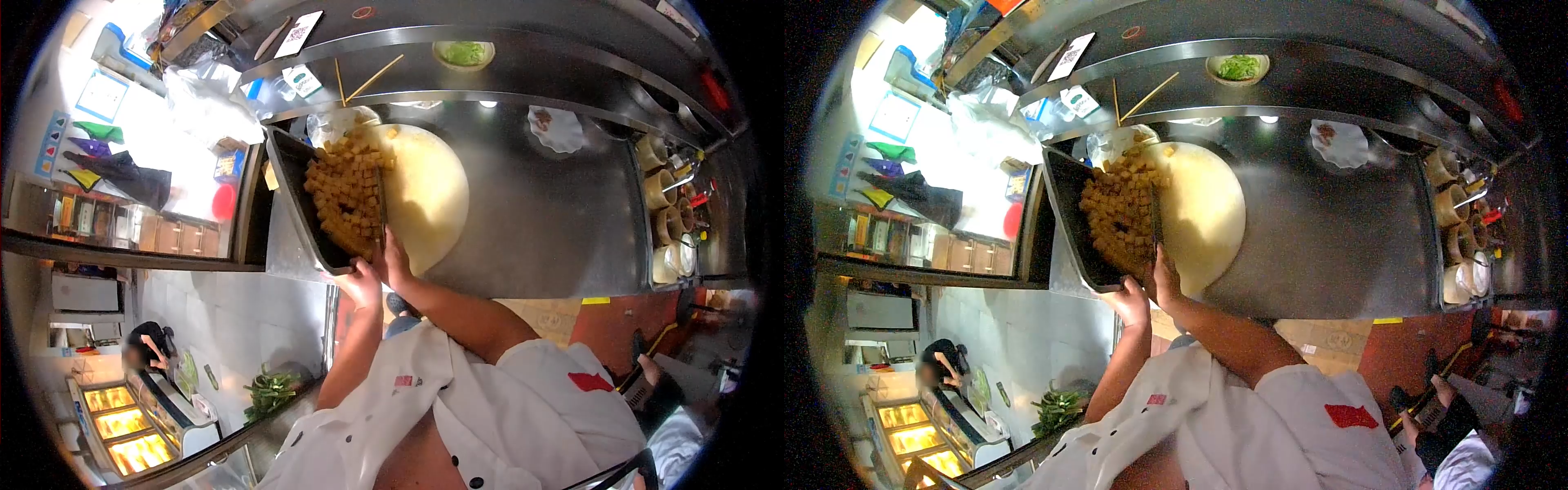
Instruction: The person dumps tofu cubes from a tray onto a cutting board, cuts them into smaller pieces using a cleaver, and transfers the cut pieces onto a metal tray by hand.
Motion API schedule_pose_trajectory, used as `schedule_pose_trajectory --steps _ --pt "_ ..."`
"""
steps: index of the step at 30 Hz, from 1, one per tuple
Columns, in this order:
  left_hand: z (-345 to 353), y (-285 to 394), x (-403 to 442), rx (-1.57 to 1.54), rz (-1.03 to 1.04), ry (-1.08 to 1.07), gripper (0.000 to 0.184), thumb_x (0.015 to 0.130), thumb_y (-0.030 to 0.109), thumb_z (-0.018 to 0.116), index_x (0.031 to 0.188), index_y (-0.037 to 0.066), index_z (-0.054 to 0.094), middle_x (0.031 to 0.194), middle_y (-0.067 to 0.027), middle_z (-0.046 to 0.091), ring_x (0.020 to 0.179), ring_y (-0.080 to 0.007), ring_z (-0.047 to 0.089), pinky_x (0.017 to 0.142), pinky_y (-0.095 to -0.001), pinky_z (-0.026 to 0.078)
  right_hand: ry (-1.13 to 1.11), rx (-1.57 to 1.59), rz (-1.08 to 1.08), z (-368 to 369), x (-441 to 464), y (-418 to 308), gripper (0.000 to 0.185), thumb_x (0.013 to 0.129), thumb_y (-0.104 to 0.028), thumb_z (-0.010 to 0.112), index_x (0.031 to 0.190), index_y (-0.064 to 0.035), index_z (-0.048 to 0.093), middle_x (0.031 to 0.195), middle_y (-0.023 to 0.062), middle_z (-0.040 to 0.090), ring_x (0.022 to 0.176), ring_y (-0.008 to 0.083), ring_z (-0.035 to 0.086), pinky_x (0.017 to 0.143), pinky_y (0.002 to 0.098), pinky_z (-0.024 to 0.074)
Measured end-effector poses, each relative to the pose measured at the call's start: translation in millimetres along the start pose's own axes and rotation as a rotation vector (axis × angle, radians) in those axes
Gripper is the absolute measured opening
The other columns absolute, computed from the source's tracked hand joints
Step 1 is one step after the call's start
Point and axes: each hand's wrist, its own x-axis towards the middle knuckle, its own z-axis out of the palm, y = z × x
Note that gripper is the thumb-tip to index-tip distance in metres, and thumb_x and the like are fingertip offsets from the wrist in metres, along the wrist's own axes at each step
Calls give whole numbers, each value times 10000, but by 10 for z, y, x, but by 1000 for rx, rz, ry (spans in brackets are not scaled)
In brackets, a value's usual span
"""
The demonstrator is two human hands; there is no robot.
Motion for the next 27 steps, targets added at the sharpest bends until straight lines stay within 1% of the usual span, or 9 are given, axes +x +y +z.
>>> schedule_pose_trajectory --steps 5,8,9,12,16,20,21,25,27 --pt "-38 67 -23 264 84 -1 610 839 53 558 1404 -139 434 1410 -352 460 1311 -500 430 1206 -503 223 1 92 -27 -59 -35 -87 540 958 -180 569 1457 -16 443 1307 288 586 1180 472 580 1005 501 483" --pt "46 246 -61 116 74 29 589 842 77 579 1379 -138 463 1404 -362 467 1323 -510 410 1202 -514 228 25 89 -25 -30 -80 4 541 954 -171 592 1454 -25 443 1295 275 594 1177 460 584 1002 495 479" --pt "15 243 -47 298 160 14 531 861 2 548 1369 -133 472 1374 -330 516 1279 -487 508 1136 -481 368 13 64 26 -31 -84 1 550 949 -164 610 1454 -28 440 1299 271 591 1184 451 582 1003 490 475" --pt "26 401 -79 214 173 -53 517 874 -12 537 1375 -123 473 1354 -319 526 1277 -472 512 1127 -474 371 -59 162 -11 -101 -41 58 583 942 -175 635 1463 -26 421 1324 264 581 1201 439 577 1002 491 471" --pt "21 139 -180 -18 -130 -203 466 887 -31 529 1344 -104 475 1338 -261 534 1255 -374 535 1090 -436 410 58 101 -1 50 -119 371 571 953 -226 644 1445 -22 439 1316 262 589 1194 450 576 997 495 473" --pt "146 346 -197 46 -93 -123 467 882 -42 528 1341 -100 463 1313 -238 539 1218 -348 549 1075 -423 424 55 74 62 -195 2 106 528 984 -253 617 1419 5 466 1314 274 597 1191 466 580 1010 497 471" --pt "175 423 -190 50 -57 -54 323 906 25 540 1201 -104 565 1138 -243 633 1064 -366 631 956 -430 488 4 110 120 -204 16 94 514 993 -253 608 1408 18 473 1324 281 593 1202 467 574 1026 492 465" --pt "271 365 -187 102 49 35 289 932 93 557 1101 -133 621 1016 -258 702 963 -366 693 859 -420 541 26 0 167 -331 54 -35 526 1012 -250 577 1441 28 453 1374 292 569 1264 454 555 1069 479 449" --pt "331 280 -206 60 18 28 338 928 75 555 1181 -148 574 1092 -276 676 1021 -370 674 880 -416 535 33 245 126 68 156 638 535 1010 -238 578 1455 28 444 1381 295 566 1269 447 558 1062 479 456"
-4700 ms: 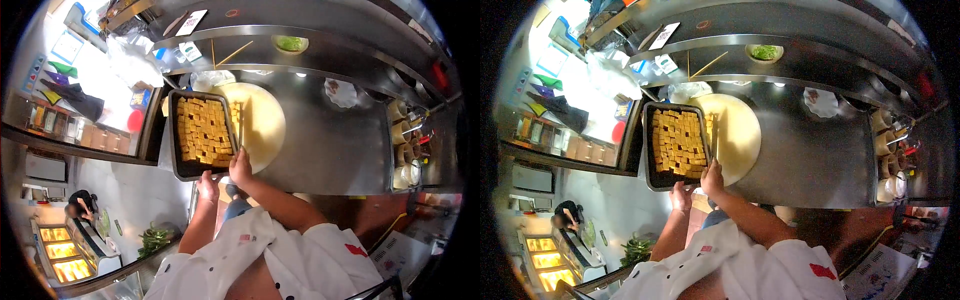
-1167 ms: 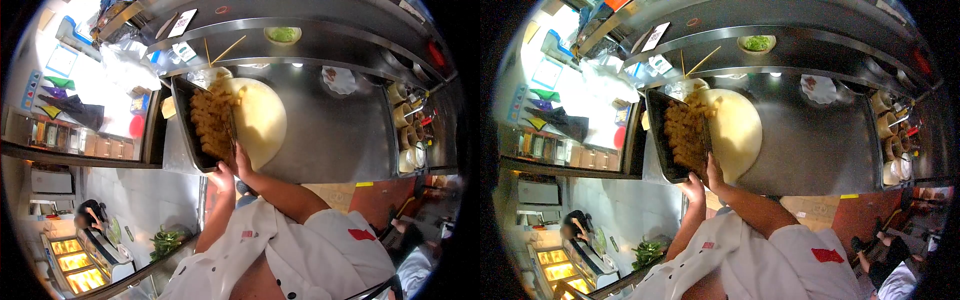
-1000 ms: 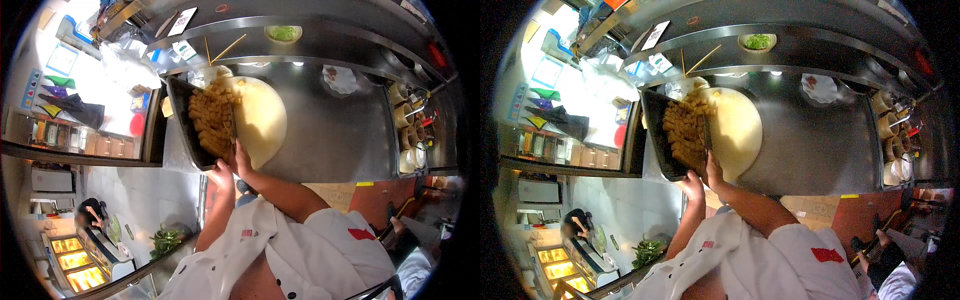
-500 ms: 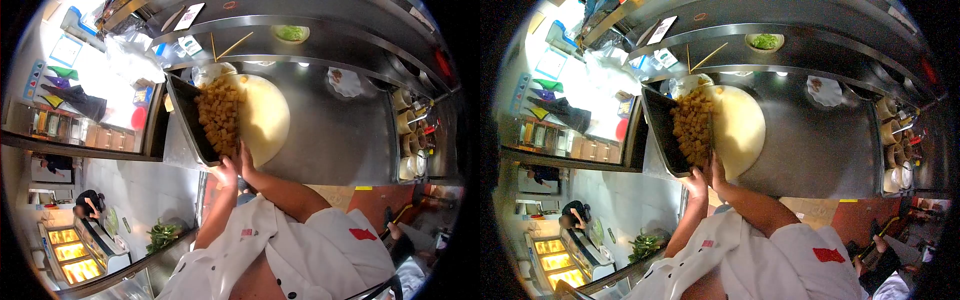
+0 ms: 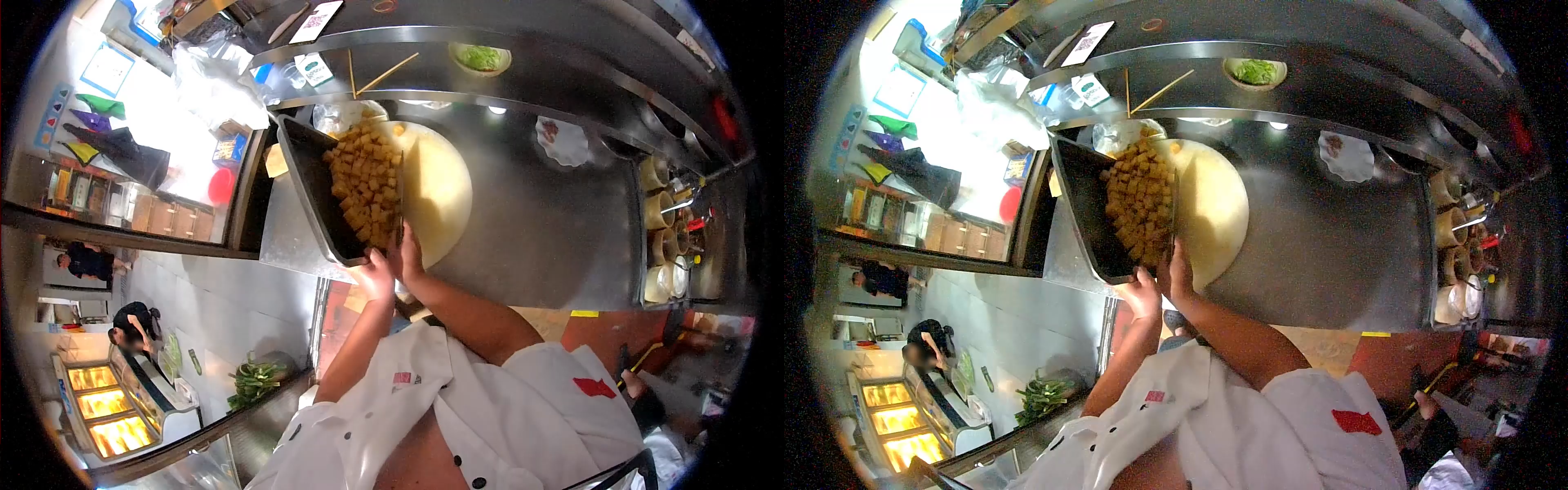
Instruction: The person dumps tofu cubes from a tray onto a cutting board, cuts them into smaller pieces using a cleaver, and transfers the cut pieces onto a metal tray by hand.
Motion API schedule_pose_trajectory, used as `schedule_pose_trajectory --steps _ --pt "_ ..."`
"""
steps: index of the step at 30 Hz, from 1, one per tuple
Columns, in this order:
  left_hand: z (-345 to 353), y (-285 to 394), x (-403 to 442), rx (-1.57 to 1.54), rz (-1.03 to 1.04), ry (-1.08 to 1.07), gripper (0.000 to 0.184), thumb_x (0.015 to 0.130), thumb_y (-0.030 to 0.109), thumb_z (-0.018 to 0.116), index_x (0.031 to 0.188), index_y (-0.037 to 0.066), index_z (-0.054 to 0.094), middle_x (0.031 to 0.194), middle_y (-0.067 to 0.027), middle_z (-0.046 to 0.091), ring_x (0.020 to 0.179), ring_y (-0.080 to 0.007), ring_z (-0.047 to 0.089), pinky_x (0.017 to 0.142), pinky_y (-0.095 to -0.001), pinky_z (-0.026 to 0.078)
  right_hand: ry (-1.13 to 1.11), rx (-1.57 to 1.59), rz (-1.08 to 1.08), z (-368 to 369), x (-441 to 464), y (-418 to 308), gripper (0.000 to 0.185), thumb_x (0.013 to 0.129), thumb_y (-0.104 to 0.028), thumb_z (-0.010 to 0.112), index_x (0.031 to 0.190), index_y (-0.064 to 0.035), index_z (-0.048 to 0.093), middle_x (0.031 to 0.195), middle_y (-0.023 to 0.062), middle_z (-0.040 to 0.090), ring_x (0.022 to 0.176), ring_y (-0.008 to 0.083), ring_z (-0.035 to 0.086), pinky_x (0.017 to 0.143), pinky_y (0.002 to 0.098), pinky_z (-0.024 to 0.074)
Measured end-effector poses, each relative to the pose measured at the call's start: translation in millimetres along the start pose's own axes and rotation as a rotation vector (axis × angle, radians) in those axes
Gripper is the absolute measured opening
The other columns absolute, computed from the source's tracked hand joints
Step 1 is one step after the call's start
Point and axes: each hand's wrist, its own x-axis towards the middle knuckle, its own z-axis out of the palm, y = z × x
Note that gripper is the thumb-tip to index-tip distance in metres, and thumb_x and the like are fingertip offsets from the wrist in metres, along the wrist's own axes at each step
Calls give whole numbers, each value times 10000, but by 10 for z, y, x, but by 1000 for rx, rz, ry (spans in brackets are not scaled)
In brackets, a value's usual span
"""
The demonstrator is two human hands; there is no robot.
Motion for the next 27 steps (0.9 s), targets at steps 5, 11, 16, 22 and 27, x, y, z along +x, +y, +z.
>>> schedule_pose_trajectory --steps 5,11,16,22,27 --pt "-50 243 122 -184 -145 49 577 868 -68 516 1411 -118 325 1348 -272 468 1236 -372 531 1081 -421 426 5 -305 -111 -244 -78 -647 549 993 -223 606 1447 39 441 1345 298 582 1217 432 587 1041 471 472" --pt "142 46 -83 380 -212 36 874 854 89 662 1483 -214 137 1471 -430 304 1414 -531 310 1236 -509 176 -286 103 -15 -445 -111 -739 636 991 -343 618 1469 5 386 1349 244 552 1222 373 553 1073 437 447" --pt "231 137 -155 318 -25 110 790 843 71 629 1498 -153 249 1517 -384 308 1421 -518 317 1225 -527 192 -267 1233 411 -624 -141 -696 496 1064 -283 500 1461 4 426 1315 197 594 1184 336 579 1029 447 464" --pt "372 279 -93 342 53 260 609 835 14 601 1418 -86 454 1428 -342 428 1308 -509 426 1149 -547 291 -155 -193 -125 -842 -59 -539 431 964 -100 508 1371 39 479 1226 318 588 1112 465 580 939 500 476" --pt "438 298 -64 331 187 159 725 787 5 598 1484 -49 405 1463 -325 406 1358 -522 356 1202 -568 202 -176 -73 -123 -1020 5 -663 446 949 -35 516 1391 5 477 1229 248 616 1127 392 611 953 459 487"
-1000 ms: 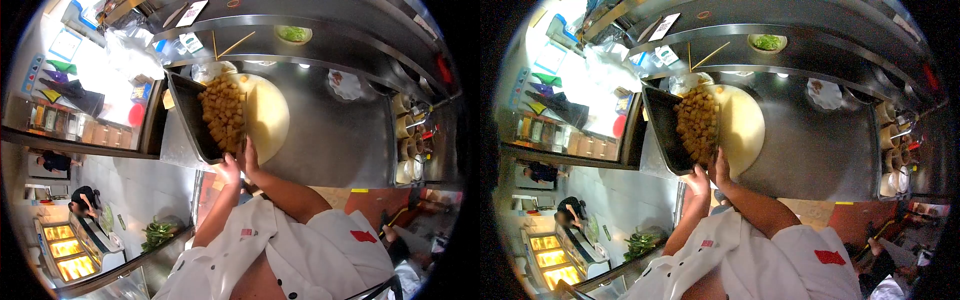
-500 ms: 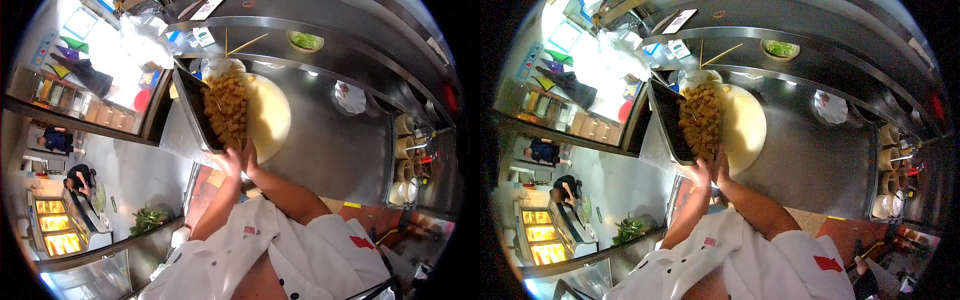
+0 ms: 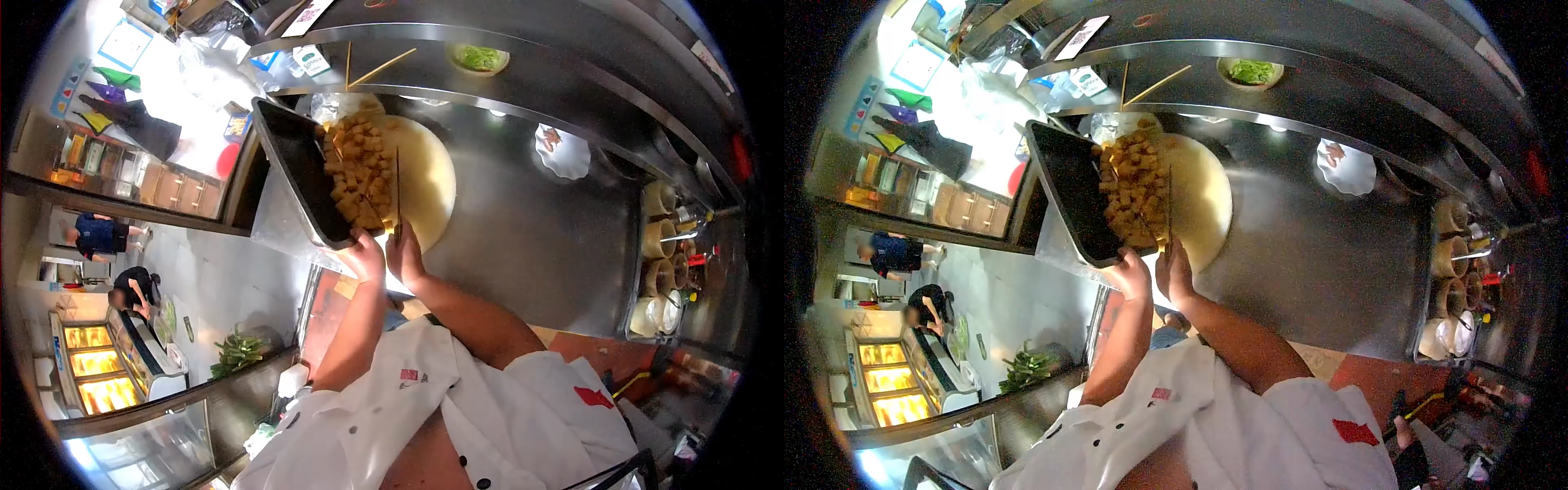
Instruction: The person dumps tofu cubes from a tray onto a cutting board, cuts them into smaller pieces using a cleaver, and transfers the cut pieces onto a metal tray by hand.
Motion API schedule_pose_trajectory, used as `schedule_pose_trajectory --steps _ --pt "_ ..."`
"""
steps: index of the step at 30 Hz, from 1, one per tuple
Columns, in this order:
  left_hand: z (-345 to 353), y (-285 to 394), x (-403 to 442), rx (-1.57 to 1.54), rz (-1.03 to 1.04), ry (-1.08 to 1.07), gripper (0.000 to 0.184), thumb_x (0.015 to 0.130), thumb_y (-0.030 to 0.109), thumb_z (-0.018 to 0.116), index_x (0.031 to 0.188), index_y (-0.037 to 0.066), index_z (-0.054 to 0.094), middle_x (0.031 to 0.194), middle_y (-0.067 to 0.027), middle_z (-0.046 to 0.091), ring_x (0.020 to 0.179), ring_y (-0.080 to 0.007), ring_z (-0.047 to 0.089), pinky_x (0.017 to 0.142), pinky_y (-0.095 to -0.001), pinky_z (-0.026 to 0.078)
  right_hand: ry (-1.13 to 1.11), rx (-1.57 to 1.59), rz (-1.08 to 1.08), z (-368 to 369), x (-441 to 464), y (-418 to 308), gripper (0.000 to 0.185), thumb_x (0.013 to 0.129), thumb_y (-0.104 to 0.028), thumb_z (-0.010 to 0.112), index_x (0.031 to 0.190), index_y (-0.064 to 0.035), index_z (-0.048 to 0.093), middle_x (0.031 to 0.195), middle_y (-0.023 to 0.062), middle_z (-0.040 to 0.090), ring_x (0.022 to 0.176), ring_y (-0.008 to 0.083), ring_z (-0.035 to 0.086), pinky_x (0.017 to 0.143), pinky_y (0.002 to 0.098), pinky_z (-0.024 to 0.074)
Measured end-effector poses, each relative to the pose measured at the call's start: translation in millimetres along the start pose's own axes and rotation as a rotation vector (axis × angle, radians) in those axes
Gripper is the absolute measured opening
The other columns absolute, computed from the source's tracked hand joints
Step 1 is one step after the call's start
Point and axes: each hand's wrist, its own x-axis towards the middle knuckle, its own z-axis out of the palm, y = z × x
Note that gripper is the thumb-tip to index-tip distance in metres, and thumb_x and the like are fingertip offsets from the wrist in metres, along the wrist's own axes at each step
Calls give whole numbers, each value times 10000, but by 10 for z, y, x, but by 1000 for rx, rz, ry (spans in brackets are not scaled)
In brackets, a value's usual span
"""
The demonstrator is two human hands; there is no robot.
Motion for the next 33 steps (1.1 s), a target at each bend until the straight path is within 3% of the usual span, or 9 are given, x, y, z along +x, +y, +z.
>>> schedule_pose_trajectory --steps 2,4,8,16,21,25,28,31,33 --pt "48 -9 -33 67 62 17 686 804 5 577 1471 -43 422 1435 -316 439 1345 -517 371 1205 -566 193 -23 13 17 28 89 100 451 950 -31 510 1398 6 473 1227 243 617 1124 378 610 957 451 487" --pt "67 -64 9 -401 -268 -44 532 848 -7 551 1369 -92 476 1371 -332 486 1253 -487 482 1140 -513 318 -53 28 27 39 94 209 456 951 -26 503 1405 6 469 1224 238 618 1121 364 610 961 443 486" --pt "6 152 62 110 72 80 500 841 -19 536 1333 -102 503 1329 -325 528 1242 -474 513 1094 -452 400 29 19 51 -14 45 46 372 958 -37 500 1327 7 504 1163 226 624 1062 373 618 933 459 489" --pt "120 -231 52 37 73 64 329 878 20 578 1192 -60 633 1150 -286 662 1061 -465 626 948 -487 495 51 53 40 79 110 246 395 942 -55 490 1332 9 497 1161 267 622 1073 436 608 943 483 485" --pt "80 -57 291 -22 130 119 443 857 4 581 1297 -44 579 1326 -316 566 1260 -543 471 1195 -576 226 89 -42 -3 128 112 298 447 960 -97 544 1381 31 467 1215 297 618 1132 457 606 968 494 485" --pt "95 -310 274 -3 72 90 540 836 20 590 1366 -48 510 1366 -341 471 1287 -538 420 1166 -561 273 70 -69 55 47 91 322 480 987 -149 584 1400 52 448 1228 307 621 1137 441 623 974 491 494" --pt "96 -677 229 48 56 92 493 811 13 587 1296 -62 535 1262 -298 519 1199 -498 480 1104 -516 353 82 -65 36 -64 80 572 369 989 -141 573 1330 -23 497 1034 210 680 948 381 684 838 459 540" --pt "12 -992 222 -13 14 113 461 850 12 576 1304 -62 548 1272 -281 573 1175 -450 550 1066 -483 416 -34 -13 101 -253 87 1028 272 1011 -211 601 1198 -45 494 839 103 633 624 229 625 565 377 526" --pt "-152 -1276 247 -131 -71 120 439 885 16 570 1317 -63 552 1273 -264 617 1138 -408 613 1022 -460 477 -121 -30 178 -527 27 958 317 1010 -230 600 1227 -16 512 895 172 660 763 334 658 673 425 535"
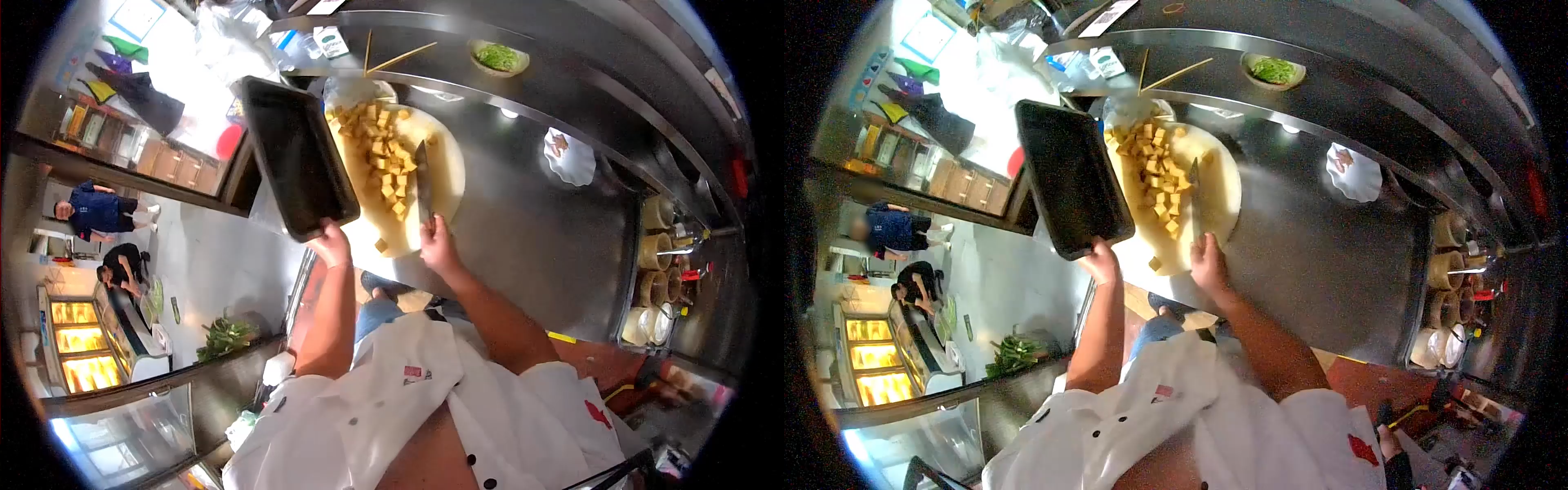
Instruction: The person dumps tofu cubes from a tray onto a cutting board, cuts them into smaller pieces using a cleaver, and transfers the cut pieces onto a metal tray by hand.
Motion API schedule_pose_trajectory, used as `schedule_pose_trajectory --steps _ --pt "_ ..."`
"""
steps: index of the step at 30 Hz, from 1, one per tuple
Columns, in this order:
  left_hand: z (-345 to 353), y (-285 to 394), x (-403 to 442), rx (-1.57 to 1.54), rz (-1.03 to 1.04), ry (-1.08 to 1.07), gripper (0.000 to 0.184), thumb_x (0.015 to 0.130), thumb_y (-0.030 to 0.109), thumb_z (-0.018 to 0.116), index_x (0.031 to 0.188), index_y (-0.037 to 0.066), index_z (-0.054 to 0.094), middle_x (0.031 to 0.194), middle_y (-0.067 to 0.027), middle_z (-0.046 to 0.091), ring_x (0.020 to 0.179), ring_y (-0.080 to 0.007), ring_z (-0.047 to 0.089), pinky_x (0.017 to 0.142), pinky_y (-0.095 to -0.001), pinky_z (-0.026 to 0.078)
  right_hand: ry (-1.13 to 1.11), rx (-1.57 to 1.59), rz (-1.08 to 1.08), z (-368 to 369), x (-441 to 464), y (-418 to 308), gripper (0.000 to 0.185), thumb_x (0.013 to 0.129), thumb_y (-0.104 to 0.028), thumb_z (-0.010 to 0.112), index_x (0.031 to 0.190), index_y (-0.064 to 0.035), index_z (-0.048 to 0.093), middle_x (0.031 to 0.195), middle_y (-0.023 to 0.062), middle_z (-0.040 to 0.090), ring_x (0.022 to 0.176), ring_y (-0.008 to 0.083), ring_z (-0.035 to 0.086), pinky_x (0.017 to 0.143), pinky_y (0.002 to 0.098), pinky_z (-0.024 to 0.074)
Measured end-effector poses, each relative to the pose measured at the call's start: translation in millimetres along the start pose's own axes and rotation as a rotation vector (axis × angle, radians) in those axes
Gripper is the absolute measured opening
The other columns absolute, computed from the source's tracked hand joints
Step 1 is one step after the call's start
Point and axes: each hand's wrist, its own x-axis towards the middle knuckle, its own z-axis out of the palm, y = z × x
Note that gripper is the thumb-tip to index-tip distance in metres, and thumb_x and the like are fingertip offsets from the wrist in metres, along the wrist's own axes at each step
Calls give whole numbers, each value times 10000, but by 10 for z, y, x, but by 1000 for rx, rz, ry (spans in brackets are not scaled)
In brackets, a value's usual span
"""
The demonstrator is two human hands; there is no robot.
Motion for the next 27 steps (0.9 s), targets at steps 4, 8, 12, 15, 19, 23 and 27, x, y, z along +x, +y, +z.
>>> schedule_pose_trajectory --steps 4,8,12,15,19,23,27 --pt "-599 -315 235 -466 -485 42 435 925 36 567 1353 4 498 1233 -172 623 1031 -296 656 848 -465 606 -33 -79 -17 -687 -339 -765 345 1007 -268 610 1204 9 546 916 227 689 862 435 691 757 470 542" --pt "-1467 -475 485 -626 -954 58 463 904 54 585 1360 97 517 1242 -112 594 1024 -246 629 753 -476 641 -201 -446 -24 -1269 -498 -1211 319 991 -292 655 1007 8 547 818 203 662 739 395 656 673 454 513" --pt "-2001 -778 519 -564 -1199 162 69 861 71 631 926 56 611 885 -73 650 796 -226 660 659 -460 613 -280 -562 -70 -1320 -562 -1363 327 989 -295 665 960 5 539 793 201 648 710 380 644 655 454 503" --pt "-2206 -1074 443 -632 -1390 244 95 878 131 650 824 102 577 817 -25 575 737 -214 558 712 -404 515 -325 -518 -19 -1261 -609 -1460 326 991 -298 663 994 10 555 821 212 657 755 383 664 680 462 511" --pt "-2373 -1662 383 -608 -1528 91 74 889 128 624 820 105 641 795 -35 648 746 -218 630 761 -404 537 -206 -448 69 -1162 -745 -1391 340 995 -308 653 1062 18 581 878 239 667 826 396 680 727 474 520" --pt "-2174 -2028 512 -687 -1574 106 78 894 156 626 865 84 636 785 -47 622 811 -231 606 794 -436 529 -92 -564 47 -1055 -853 -1116 350 1002 -320 628 1104 13 587 909 237 670 831 400 670 743 477 522" --pt "-1999 -2474 869 -617 -1560 108 62 890 122 617 874 63 625 811 -52 618 794 -226 606 731 -413 548 -99 -514 156 -897 -1049 -1552 327 1005 -310 621 1079 5 580 874 211 651 795 361 660 712 467 519"
